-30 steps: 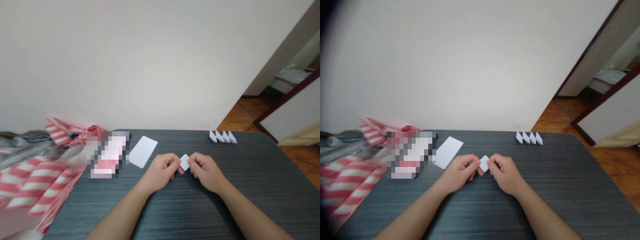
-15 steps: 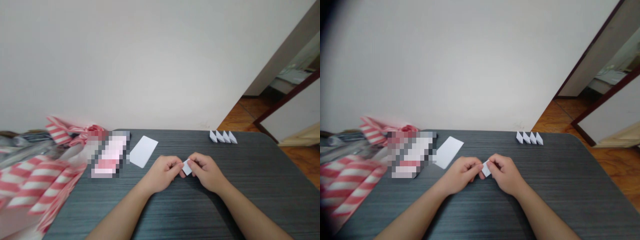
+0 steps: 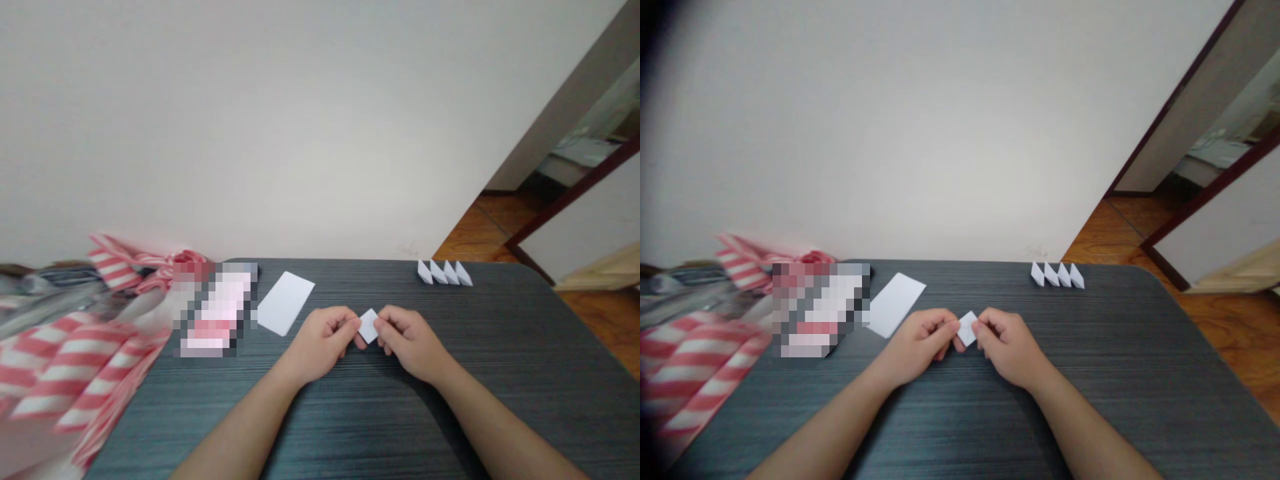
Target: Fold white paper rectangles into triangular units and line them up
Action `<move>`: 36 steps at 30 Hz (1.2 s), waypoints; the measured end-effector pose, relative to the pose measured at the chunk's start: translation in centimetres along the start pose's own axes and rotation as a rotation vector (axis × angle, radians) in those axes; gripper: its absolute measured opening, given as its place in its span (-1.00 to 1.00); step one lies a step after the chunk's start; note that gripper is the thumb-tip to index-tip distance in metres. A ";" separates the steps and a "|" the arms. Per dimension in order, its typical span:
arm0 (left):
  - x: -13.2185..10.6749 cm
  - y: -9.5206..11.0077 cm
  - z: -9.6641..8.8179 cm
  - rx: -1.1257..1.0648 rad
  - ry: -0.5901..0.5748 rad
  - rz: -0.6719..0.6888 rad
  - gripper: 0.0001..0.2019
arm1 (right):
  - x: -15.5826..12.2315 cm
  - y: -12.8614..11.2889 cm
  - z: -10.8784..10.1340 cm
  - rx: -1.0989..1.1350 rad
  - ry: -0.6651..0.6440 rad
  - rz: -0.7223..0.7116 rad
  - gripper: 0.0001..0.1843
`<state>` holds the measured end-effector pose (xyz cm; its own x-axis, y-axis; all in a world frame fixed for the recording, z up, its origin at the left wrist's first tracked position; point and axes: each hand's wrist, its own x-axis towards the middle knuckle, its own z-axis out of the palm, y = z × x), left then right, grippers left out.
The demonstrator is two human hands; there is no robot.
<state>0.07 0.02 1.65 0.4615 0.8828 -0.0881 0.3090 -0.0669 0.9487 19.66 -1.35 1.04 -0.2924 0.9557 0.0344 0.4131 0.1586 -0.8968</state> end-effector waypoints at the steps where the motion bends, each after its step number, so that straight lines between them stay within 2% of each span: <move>1: 0.0 0.0 0.0 -0.014 0.005 -0.005 -0.63 | 0.0 -0.1 0.0 -0.013 0.004 -0.008 -0.69; 15: 0.1 -0.3 0.2 -0.023 -0.054 0.000 -0.65 | 0.0 -0.2 0.1 -0.044 -0.037 -0.022 -0.69; 19: 0.0 -0.3 0.1 0.028 -0.029 0.006 -0.62 | 0.0 -0.1 0.3 -0.038 -0.045 -0.014 -0.71; 24: 0.0 -0.3 0.2 -0.033 0.016 -0.013 -0.63 | 0.1 0.1 0.3 0.005 -0.016 0.014 -0.75; 36: 0.1 -0.3 0.1 -0.048 -0.033 -0.001 -0.66 | -0.1 -0.1 0.3 -0.035 -0.032 -0.021 -0.72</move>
<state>0.12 0.10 1.34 0.4887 0.8669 -0.0981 0.2698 -0.0432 0.9620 19.39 -1.48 1.04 -0.3284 0.9438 0.0387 0.4362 0.1878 -0.8800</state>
